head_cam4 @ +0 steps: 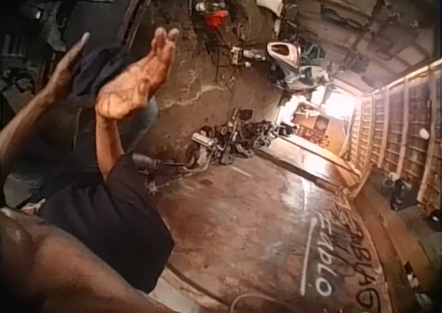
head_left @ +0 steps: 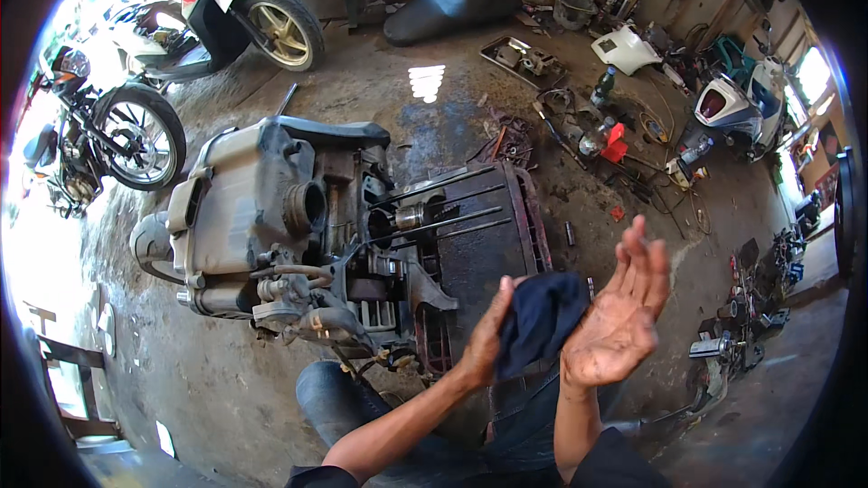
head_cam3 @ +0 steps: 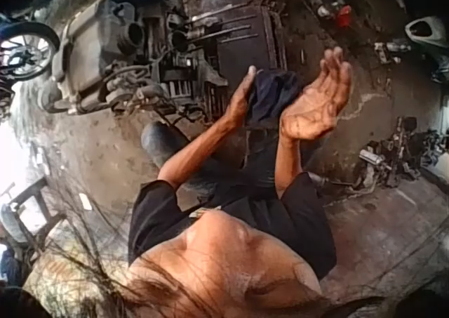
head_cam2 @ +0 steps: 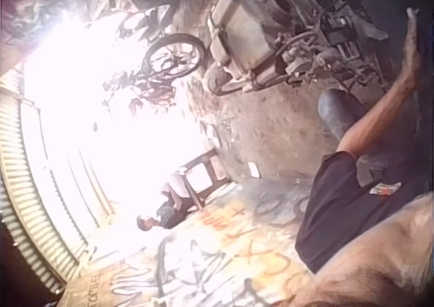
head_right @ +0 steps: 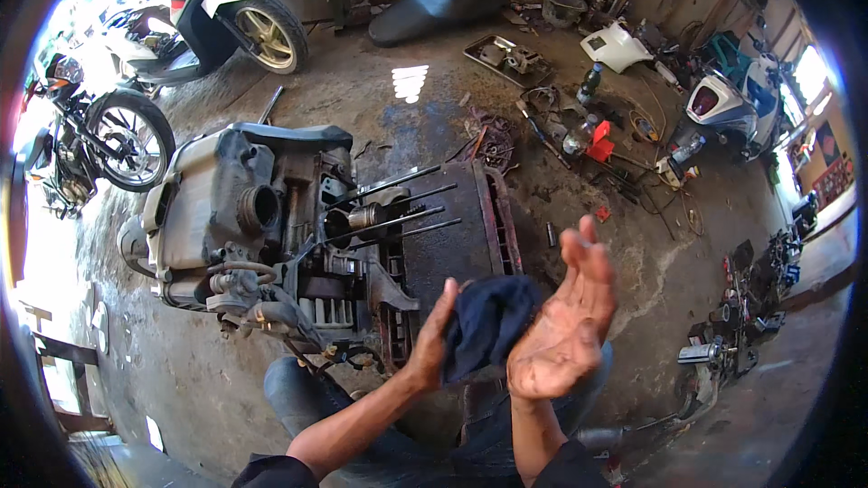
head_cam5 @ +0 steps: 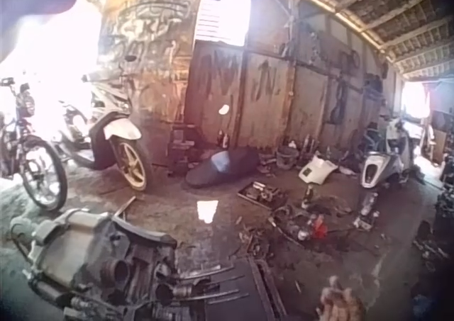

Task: Disassembling and inspecting the internal components of a motorcycle engine, specifically the cylinder head and piston area.

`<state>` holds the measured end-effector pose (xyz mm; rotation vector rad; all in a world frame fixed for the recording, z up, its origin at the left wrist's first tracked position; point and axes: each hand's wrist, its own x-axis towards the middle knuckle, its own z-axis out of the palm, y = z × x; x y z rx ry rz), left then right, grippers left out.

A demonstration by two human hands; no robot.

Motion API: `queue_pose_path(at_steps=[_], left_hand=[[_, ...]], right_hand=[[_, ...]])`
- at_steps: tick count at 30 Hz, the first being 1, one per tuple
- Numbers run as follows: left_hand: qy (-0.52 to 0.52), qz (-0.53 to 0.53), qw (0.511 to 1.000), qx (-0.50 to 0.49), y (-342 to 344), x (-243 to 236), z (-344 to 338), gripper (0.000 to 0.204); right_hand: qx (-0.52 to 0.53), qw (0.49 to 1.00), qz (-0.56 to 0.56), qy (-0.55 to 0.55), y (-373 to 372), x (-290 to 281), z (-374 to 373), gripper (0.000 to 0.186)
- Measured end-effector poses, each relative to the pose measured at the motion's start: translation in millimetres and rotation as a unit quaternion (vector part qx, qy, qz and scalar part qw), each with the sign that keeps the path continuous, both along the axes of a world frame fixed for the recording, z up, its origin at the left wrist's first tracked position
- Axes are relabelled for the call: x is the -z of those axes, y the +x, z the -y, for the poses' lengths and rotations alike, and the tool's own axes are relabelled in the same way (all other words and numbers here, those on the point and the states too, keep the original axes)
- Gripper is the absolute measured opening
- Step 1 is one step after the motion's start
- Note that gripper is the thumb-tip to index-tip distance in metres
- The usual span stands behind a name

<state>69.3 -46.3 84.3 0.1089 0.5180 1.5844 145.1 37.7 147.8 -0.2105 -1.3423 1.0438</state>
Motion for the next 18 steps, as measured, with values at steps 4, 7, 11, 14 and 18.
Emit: queue_pose_path(at_steps=[4,7,11,14,18], left_hand=[[-0.133,-0.152,0.979,-0.017,25.4,37.8,-5.8,0.070],[-0.184,-0.224,0.951,0.111,6.2,86.5,4.7,0.068],[-0.235,-0.495,0.836,0.009,30.6,68.7,0.2,0.085],[-0.231,-0.293,0.923,-0.097,18.9,44.9,-3.0,0.073],[-0.207,-0.184,0.947,-0.163,9.0,40.9,-13.6,0.070]], right_hand=[[-0.044,0.979,0.197,0.007,-24.2,38.3,13.5,0.084],[-0.105,0.954,0.267,-0.082,-29.2,59.0,45.2,0.090],[-0.163,0.932,0.310,-0.093,9.4,64.8,54.7,0.090],[-0.225,0.921,0.209,-0.239,19.2,43.3,75.2,0.092],[-0.126,0.970,0.194,-0.071,16.8,33.5,61.2,0.092]])
